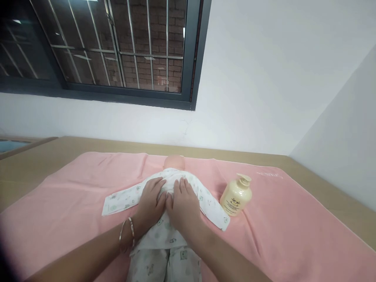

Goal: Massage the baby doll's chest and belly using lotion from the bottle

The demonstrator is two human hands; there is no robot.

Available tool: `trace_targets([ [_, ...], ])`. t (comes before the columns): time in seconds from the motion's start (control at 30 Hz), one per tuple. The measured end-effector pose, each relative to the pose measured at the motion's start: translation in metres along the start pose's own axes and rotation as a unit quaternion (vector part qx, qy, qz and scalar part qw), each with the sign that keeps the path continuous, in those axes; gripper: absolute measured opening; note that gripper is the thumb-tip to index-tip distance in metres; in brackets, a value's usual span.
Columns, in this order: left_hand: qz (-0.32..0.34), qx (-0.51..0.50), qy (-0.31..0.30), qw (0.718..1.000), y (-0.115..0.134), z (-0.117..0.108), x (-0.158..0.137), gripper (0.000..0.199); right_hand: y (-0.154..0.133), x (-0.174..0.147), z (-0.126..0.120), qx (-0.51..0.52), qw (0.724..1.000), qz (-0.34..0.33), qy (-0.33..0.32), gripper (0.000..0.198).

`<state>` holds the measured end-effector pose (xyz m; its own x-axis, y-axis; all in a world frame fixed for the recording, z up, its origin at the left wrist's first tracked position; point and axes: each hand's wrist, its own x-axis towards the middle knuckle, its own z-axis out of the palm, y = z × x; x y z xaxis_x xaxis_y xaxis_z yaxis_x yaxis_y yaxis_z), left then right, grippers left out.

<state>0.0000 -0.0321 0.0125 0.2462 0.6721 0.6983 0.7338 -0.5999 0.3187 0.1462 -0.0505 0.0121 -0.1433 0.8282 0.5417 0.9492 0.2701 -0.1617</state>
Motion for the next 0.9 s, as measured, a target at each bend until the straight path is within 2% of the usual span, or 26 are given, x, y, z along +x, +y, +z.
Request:
trace_targets([
  [0.13, -0.001, 0.007, 0.004, 1.0, -0.003, 0.004, 0.0, 0.033, 0.002, 0.004, -0.001, 0.031, 0.998, 0.009, -0.062, 0.056],
  [0.23, 0.024, 0.016, 0.017, 0.999, -0.008, 0.011, -0.002, 0.035, 0.007, 0.01, 0.0, 0.048, 0.995, 0.009, -0.083, 0.059],
  [0.37, 0.067, 0.015, 0.037, 0.997, -0.012, 0.015, -0.003, 0.034, 0.006, 0.009, 0.002, 0.031, 0.997, -0.002, -0.069, 0.058],
  [0.53, 0.099, -0.01, 0.06, 0.993, -0.009, 0.006, -0.004, 0.025, -0.007, -0.003, -0.003, -0.008, 0.998, -0.043, -0.034, 0.05],
  [0.7, 0.059, -0.011, 0.033, 0.998, -0.008, 0.004, -0.004, 0.025, -0.007, -0.003, -0.008, 0.003, 0.998, -0.041, -0.037, 0.047],
  [0.8, 0.015, 0.017, 0.014, 1.0, -0.011, 0.011, -0.004, 0.034, 0.008, 0.01, -0.005, 0.031, 0.997, -0.004, -0.073, 0.05],
  [0.9, 0.012, 0.034, -0.011, 0.999, -0.013, 0.015, -0.002, 0.041, 0.024, 0.02, 0.0, 0.051, 0.994, -0.001, -0.1, 0.057],
])
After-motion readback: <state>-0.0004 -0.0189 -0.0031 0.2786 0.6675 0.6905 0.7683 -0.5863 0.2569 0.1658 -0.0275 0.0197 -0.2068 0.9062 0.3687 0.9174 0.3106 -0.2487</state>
